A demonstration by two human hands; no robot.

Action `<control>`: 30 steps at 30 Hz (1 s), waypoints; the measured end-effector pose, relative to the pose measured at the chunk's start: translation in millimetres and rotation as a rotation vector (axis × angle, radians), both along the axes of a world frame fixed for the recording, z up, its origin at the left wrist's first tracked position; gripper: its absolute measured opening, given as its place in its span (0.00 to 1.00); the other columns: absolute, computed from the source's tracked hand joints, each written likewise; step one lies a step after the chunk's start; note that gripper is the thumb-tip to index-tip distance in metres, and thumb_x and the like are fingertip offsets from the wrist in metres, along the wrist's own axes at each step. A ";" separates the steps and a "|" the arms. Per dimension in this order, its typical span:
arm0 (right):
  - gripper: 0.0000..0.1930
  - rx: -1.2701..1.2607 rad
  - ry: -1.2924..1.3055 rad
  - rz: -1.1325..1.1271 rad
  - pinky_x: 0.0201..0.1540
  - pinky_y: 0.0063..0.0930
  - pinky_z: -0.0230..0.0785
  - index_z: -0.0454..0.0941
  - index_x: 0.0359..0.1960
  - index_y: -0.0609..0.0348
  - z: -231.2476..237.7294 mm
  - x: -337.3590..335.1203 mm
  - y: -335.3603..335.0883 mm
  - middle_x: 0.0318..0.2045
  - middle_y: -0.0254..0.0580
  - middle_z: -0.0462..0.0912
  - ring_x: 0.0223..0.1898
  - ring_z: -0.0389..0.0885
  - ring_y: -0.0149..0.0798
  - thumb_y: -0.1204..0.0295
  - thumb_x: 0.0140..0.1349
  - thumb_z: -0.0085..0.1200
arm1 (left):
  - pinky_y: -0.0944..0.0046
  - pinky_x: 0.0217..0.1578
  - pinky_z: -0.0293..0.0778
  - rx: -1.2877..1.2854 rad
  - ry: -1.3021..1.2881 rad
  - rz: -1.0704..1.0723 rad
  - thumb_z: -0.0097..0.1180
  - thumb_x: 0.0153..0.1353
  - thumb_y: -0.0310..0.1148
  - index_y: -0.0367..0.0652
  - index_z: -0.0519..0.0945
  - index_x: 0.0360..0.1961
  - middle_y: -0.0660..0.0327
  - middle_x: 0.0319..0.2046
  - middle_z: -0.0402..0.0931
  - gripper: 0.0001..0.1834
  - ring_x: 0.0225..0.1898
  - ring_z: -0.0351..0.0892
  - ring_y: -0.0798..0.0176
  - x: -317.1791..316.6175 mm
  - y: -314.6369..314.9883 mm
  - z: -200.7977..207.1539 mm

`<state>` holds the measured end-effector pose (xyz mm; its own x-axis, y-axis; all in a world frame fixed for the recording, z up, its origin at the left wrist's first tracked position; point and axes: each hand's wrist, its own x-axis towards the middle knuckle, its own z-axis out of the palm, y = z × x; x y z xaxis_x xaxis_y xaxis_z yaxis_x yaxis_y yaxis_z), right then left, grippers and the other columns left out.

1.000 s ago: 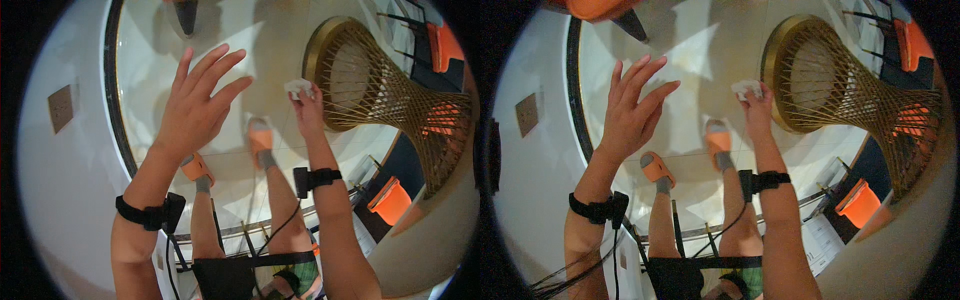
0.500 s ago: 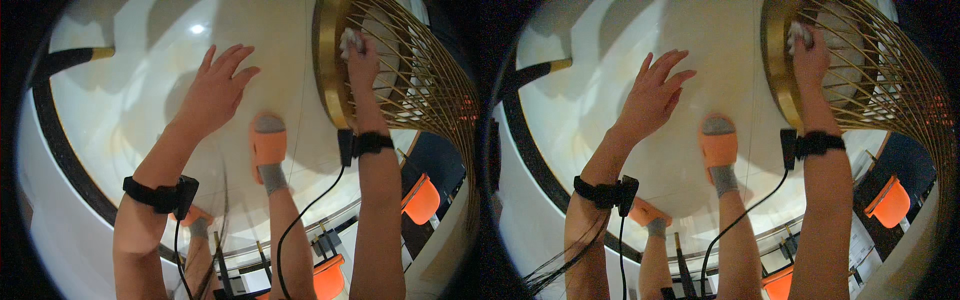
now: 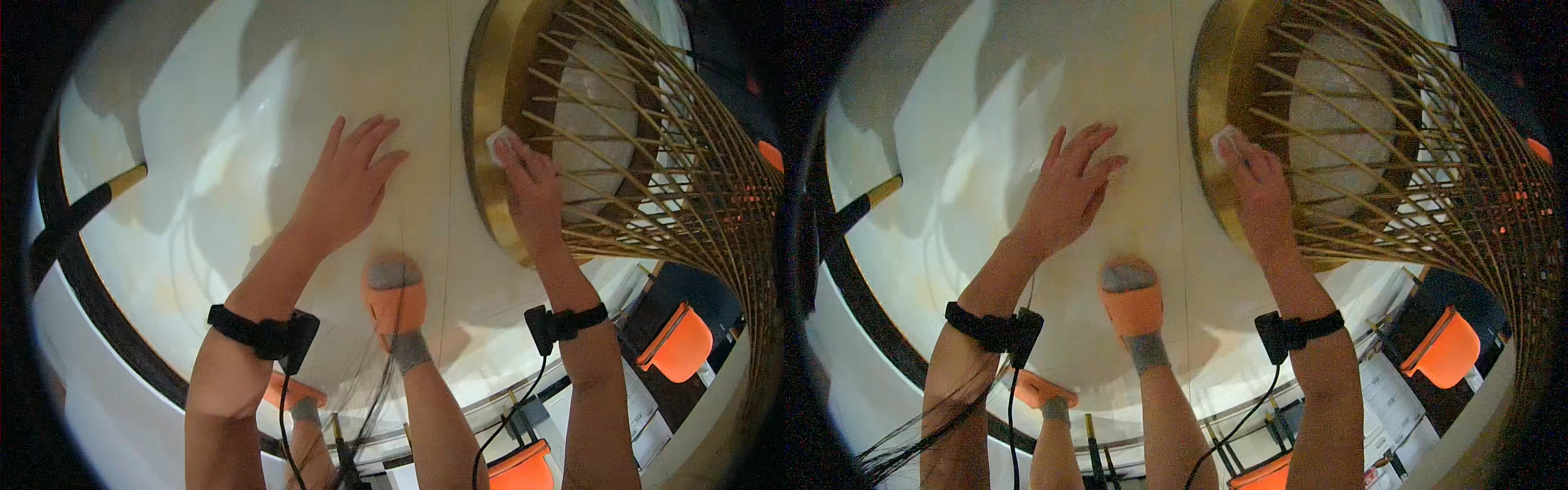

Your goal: Clean the base of a decorative table using a wet wipe.

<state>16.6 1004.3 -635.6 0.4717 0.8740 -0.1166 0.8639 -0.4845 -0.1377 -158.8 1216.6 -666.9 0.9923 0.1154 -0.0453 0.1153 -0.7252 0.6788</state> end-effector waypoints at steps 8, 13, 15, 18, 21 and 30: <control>0.18 0.099 -0.310 -0.050 0.44 0.41 0.70 0.70 0.49 0.57 -25.1 114.7 114.2 0.42 0.53 0.75 0.43 0.74 0.54 0.79 0.55 0.44 | 0.41 0.62 0.44 0.044 -0.017 0.030 0.50 0.51 0.21 0.50 0.70 0.48 0.57 0.58 0.59 0.21 0.62 0.54 0.51 31.7 15.1 8.6; 0.20 0.008 -0.418 -0.148 0.43 0.40 0.70 0.70 0.49 0.52 -43.8 202.9 122.7 0.42 0.50 0.76 0.43 0.75 0.52 0.81 0.54 0.43 | 0.41 0.62 0.44 0.011 -0.033 0.038 0.50 0.50 0.20 0.50 0.70 0.48 0.58 0.58 0.59 0.22 0.61 0.55 0.52 38.0 19.9 1.4; 0.20 0.057 -0.381 -0.193 0.44 0.40 0.69 0.71 0.49 0.52 -48.1 210.4 129.9 0.43 0.48 0.76 0.43 0.75 0.51 0.81 0.54 0.42 | 0.41 0.62 0.44 0.003 -0.029 0.040 0.50 0.50 0.20 0.50 0.70 0.47 0.58 0.58 0.60 0.21 0.61 0.55 0.52 39.4 21.5 0.8; 0.22 0.085 -0.079 -0.302 0.47 0.38 0.68 0.73 0.48 0.50 -46.1 192.0 145.6 0.45 0.45 0.75 0.45 0.74 0.49 0.83 0.51 0.41 | 0.41 0.62 0.45 0.007 -0.027 0.053 0.51 0.50 0.20 0.50 0.70 0.47 0.59 0.57 0.61 0.21 0.61 0.55 0.52 38.8 23.0 -0.9; 0.21 -0.005 -0.070 0.181 0.51 0.34 0.65 0.74 0.45 0.54 -41.0 154.0 150.1 0.45 0.46 0.75 0.48 0.72 0.48 0.83 0.48 0.43 | 0.41 0.61 0.45 0.008 -0.042 0.036 0.50 0.50 0.20 0.50 0.70 0.46 0.59 0.56 0.61 0.21 0.61 0.56 0.52 36.1 16.2 2.8; 0.12 -0.180 0.170 0.645 0.54 0.36 0.63 0.74 0.37 0.62 -25.3 26.1 35.5 0.46 0.47 0.72 0.50 0.69 0.45 0.76 0.51 0.44 | 0.38 0.61 0.45 -0.038 0.058 0.000 0.50 0.49 0.20 0.50 0.70 0.47 0.58 0.56 0.61 0.22 0.61 0.55 0.50 23.7 8.8 -2.3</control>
